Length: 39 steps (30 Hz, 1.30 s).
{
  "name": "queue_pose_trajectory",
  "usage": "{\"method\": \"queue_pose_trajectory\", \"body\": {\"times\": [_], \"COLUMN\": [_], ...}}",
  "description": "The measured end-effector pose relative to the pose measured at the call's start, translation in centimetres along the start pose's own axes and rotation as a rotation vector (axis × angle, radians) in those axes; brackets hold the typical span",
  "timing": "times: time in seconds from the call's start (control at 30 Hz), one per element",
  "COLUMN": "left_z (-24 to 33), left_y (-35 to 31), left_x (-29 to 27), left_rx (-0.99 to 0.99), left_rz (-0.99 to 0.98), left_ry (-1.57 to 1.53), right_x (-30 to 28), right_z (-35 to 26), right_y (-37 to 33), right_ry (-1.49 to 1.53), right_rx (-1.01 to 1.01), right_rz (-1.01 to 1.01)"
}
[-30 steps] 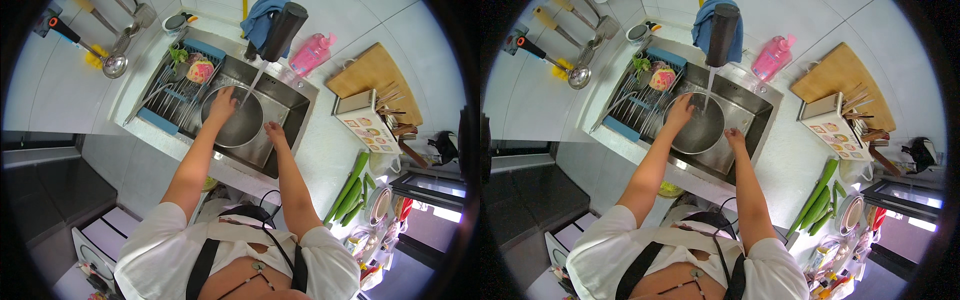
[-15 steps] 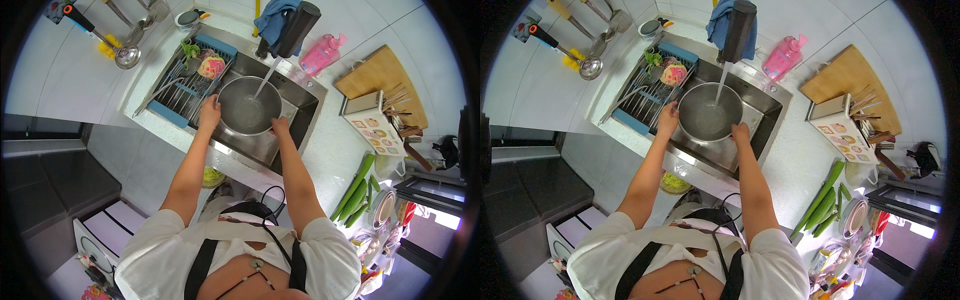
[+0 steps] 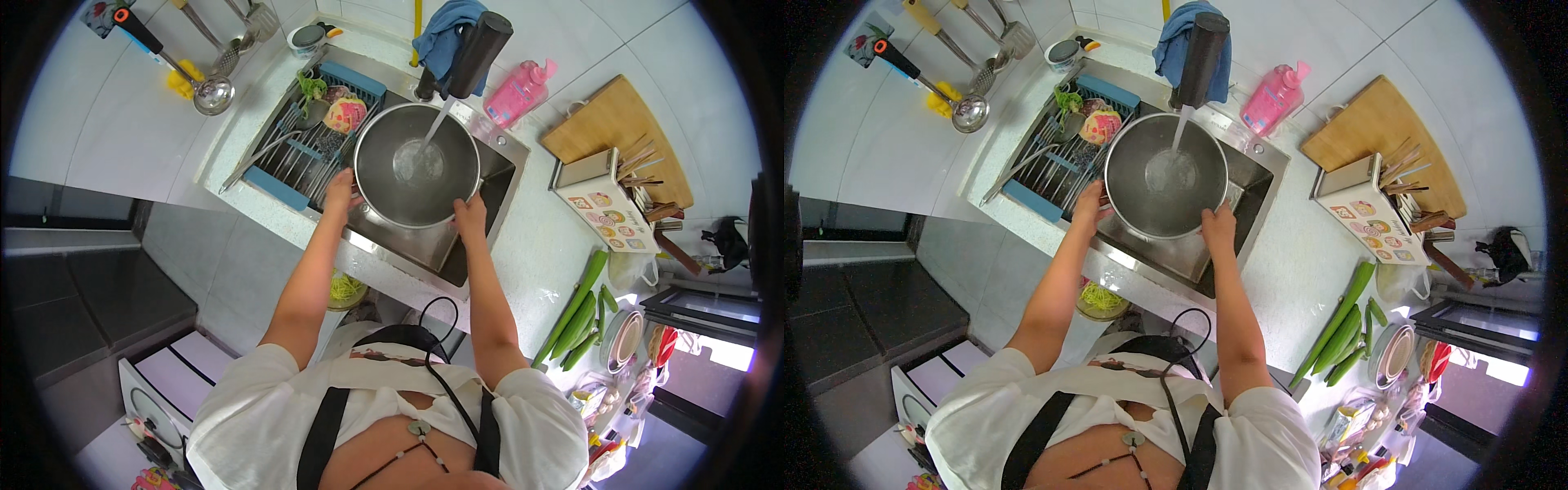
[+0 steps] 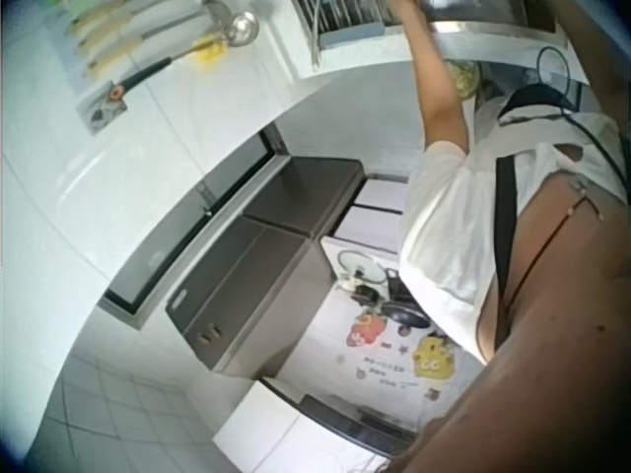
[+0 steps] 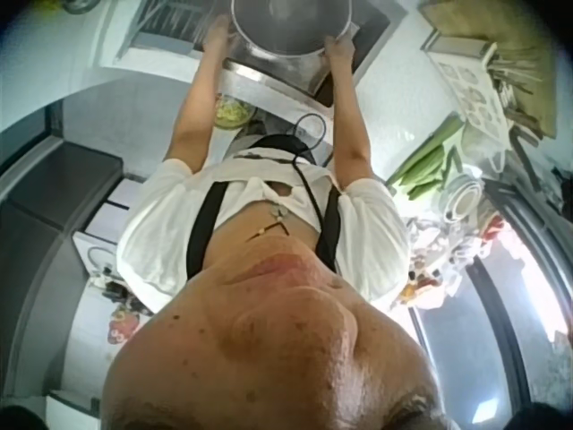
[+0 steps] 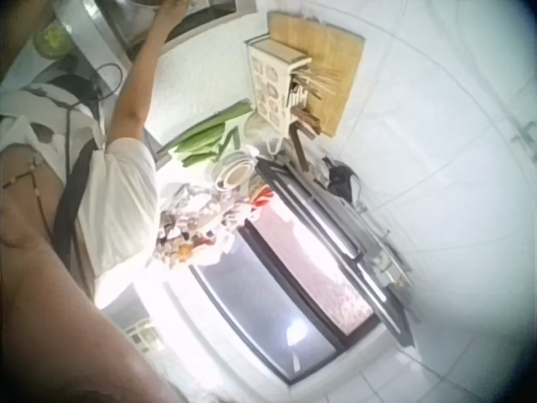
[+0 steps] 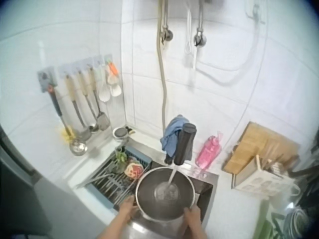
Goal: The person trims the ends of cucumbers with a knife and places the pieces into a plastic bag.
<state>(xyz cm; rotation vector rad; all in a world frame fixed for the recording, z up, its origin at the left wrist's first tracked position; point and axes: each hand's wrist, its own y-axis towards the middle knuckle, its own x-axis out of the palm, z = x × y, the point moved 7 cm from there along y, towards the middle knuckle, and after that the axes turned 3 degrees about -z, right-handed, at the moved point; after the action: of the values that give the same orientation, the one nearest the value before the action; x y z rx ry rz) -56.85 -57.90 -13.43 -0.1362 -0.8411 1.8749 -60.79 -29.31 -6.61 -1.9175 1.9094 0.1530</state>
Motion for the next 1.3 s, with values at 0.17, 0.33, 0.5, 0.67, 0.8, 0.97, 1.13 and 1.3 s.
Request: {"method": "queue_pose_trajectory", "body": {"times": [0.17, 0.33, 0.5, 0.67, 0.8, 0.97, 1.13, 1.3], "left_z": [-4.2, -6.7, -4.7, -1.2, 2.4, 4.1, 6.4, 6.1], "left_y": [2.2, 2.4, 3.3, 4.7, 2.6, 2.2, -0.8, -1.0], "left_x": [1.4, 2.5, 1.7, 1.5, 2.9, 2.4, 2.5, 1.5], "left_rx": [0.029, 0.000, -0.120, 0.079, 0.281, 0.565, 0.934, 0.984], "left_rz": [-0.004, -0.021, -0.066, -0.029, 0.016, 0.082, 0.264, 0.275], "left_ry": [0.432, 0.407, 0.482, 0.484, 0.413, 0.417, 0.593, 0.384], "right_x": [-2.4, -4.0, -4.7, -2.8, -2.4, -1.6, -0.6, -0.3], "right_z": [-3.5, -5.8, -1.5, -1.6, -3.1, -1.6, -1.4, -2.7], "right_y": [-0.7, -0.6, -1.0, -0.2, -0.2, 1.9, 2.9, 2.3], "right_ry": [-0.475, -0.648, -0.432, -0.392, -0.222, -0.096, -0.074, -0.248], "right_rx": [-0.079, -0.175, -0.130, -0.175, -0.471, -0.404, -0.535, -0.497], "right_rz": [-0.017, -0.020, -0.031, -0.040, 0.032, -0.017, 0.125, 0.244]}}
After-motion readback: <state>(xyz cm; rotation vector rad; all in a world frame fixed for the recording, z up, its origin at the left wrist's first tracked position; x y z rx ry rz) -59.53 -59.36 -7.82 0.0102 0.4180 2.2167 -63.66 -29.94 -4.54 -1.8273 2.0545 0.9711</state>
